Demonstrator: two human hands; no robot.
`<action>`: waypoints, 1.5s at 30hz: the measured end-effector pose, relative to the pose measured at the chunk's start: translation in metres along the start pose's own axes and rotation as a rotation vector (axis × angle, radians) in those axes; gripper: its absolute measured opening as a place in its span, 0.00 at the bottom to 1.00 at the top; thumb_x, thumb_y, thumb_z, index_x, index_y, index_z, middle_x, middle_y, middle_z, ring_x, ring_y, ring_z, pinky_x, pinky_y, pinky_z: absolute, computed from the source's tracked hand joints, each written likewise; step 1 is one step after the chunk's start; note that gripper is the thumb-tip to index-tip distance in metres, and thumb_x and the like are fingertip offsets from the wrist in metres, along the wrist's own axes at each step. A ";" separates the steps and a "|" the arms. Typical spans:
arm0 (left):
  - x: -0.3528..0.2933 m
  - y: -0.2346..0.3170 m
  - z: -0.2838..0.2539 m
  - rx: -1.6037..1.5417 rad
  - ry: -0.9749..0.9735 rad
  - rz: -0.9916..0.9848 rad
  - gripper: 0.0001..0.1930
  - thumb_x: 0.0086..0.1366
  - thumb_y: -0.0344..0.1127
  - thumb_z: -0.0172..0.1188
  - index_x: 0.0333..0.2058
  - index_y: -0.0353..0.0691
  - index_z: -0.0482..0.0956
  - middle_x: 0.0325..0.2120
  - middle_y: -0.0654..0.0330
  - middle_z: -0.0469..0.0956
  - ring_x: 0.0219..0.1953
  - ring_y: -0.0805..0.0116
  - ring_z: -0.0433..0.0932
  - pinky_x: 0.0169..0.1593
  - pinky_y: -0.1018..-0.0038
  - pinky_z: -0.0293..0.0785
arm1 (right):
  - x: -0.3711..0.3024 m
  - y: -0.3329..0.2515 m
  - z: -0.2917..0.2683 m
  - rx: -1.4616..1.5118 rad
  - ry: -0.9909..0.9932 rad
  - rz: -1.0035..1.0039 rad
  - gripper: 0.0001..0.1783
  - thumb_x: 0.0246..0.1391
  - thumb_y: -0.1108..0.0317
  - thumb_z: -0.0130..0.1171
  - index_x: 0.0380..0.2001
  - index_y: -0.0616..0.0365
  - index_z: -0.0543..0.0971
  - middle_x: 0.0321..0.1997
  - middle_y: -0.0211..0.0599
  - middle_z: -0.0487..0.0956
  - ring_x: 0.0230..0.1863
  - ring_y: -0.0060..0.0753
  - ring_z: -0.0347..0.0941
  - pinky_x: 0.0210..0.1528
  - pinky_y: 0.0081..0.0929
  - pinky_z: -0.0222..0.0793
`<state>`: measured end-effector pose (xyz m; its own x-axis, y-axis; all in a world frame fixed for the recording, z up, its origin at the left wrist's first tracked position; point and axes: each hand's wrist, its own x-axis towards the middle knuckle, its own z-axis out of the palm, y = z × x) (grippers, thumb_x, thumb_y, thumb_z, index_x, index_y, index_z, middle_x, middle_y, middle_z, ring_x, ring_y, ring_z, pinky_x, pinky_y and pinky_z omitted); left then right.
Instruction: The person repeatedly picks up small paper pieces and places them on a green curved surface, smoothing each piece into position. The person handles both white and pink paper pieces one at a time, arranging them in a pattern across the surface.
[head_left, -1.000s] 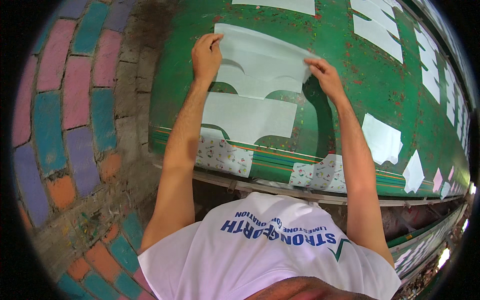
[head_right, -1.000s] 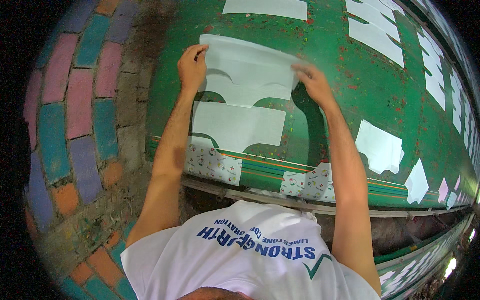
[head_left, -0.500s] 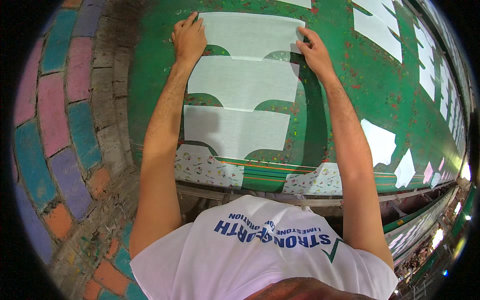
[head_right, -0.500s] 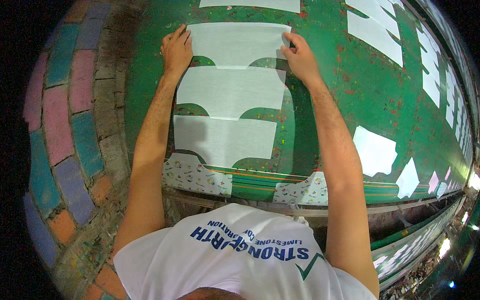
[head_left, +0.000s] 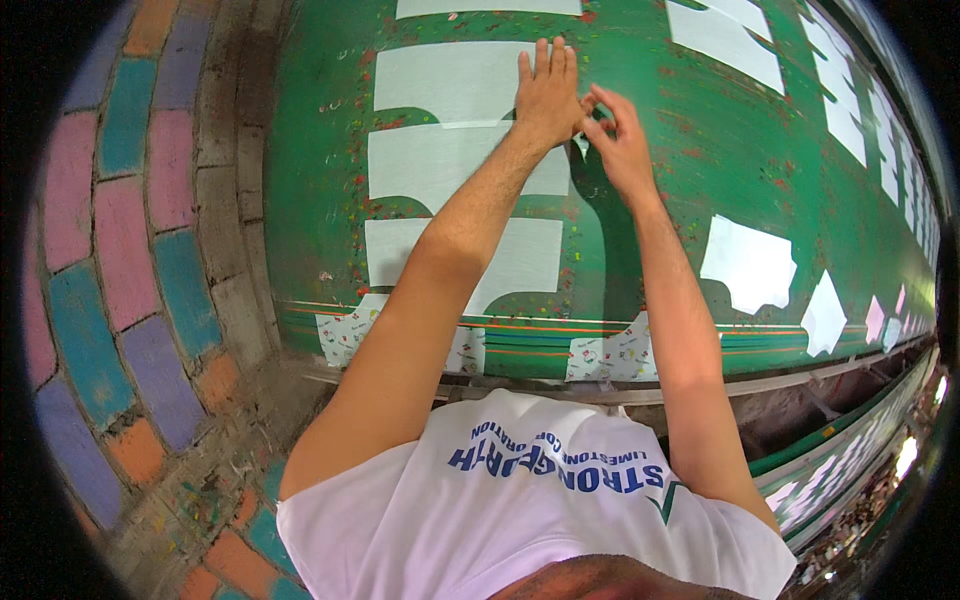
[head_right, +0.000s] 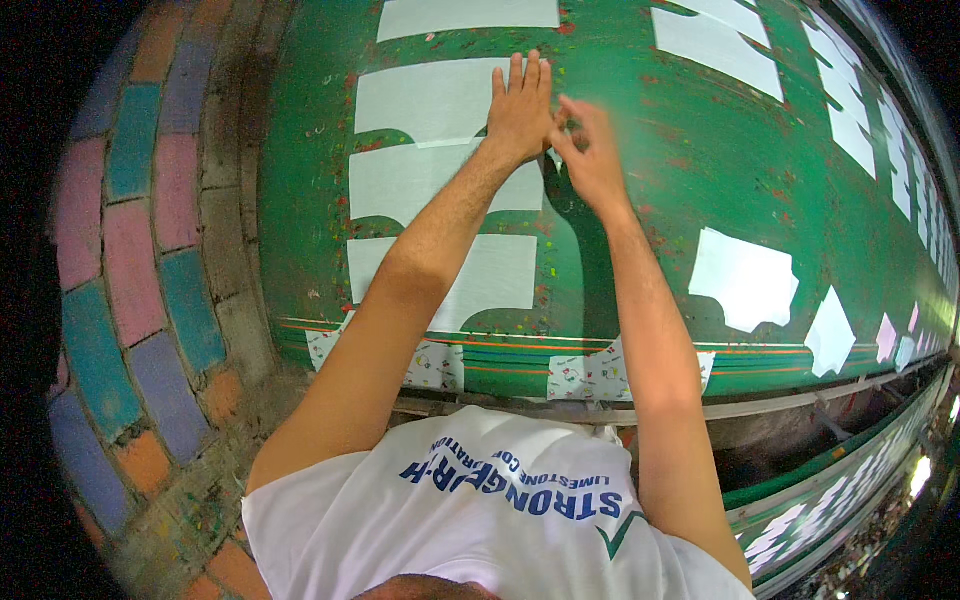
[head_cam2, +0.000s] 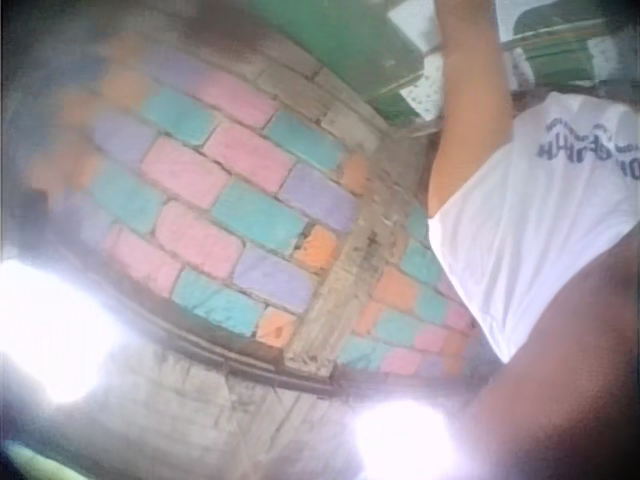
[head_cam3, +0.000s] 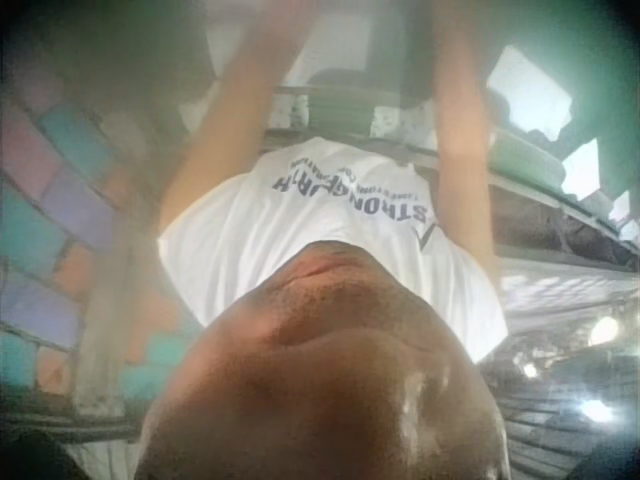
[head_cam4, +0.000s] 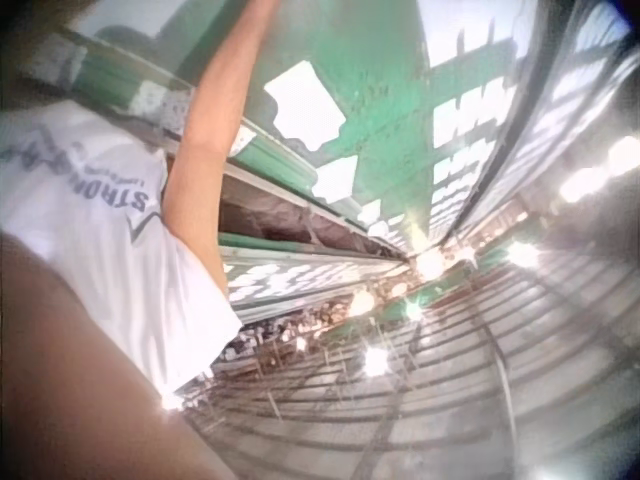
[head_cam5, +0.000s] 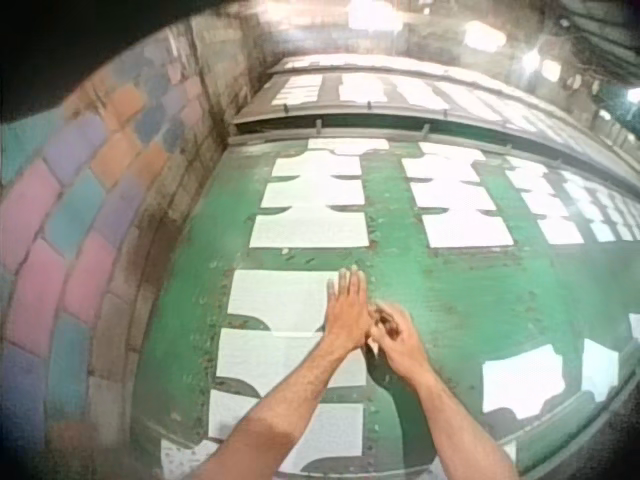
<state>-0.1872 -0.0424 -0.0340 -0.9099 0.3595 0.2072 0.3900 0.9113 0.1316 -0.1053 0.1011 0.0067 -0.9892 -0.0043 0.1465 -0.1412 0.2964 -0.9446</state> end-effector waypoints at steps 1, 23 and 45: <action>-0.002 0.004 -0.003 -0.098 0.019 -0.006 0.44 0.75 0.64 0.44 0.75 0.32 0.54 0.78 0.45 0.47 0.80 0.46 0.42 0.79 0.45 0.34 | -0.021 -0.002 -0.013 0.025 0.012 0.047 0.28 0.63 0.65 0.66 0.65 0.52 0.76 0.68 0.37 0.72 0.57 0.33 0.73 0.60 0.30 0.71; -0.082 0.184 -0.038 -0.379 0.015 0.092 0.14 0.65 0.41 0.69 0.44 0.39 0.86 0.46 0.48 0.81 0.51 0.45 0.77 0.54 0.54 0.74 | -0.310 0.022 -0.363 0.072 0.165 0.485 0.19 0.72 0.63 0.58 0.59 0.62 0.80 0.53 0.35 0.86 0.51 0.22 0.79 0.54 0.24 0.73; -0.090 0.336 0.014 -0.337 0.230 -0.011 0.12 0.58 0.42 0.69 0.36 0.41 0.83 0.42 0.57 0.78 0.49 0.53 0.73 0.55 0.54 0.66 | -0.207 0.103 -0.447 -0.402 0.058 0.282 0.17 0.60 0.64 0.67 0.49 0.60 0.78 0.51 0.45 0.83 0.53 0.52 0.79 0.54 0.42 0.74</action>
<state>0.0238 0.2342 -0.0215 -0.8738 0.2613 0.4102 0.4399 0.7843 0.4374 0.1029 0.5592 0.0102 -0.9812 0.1788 -0.0722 0.1698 0.6234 -0.7632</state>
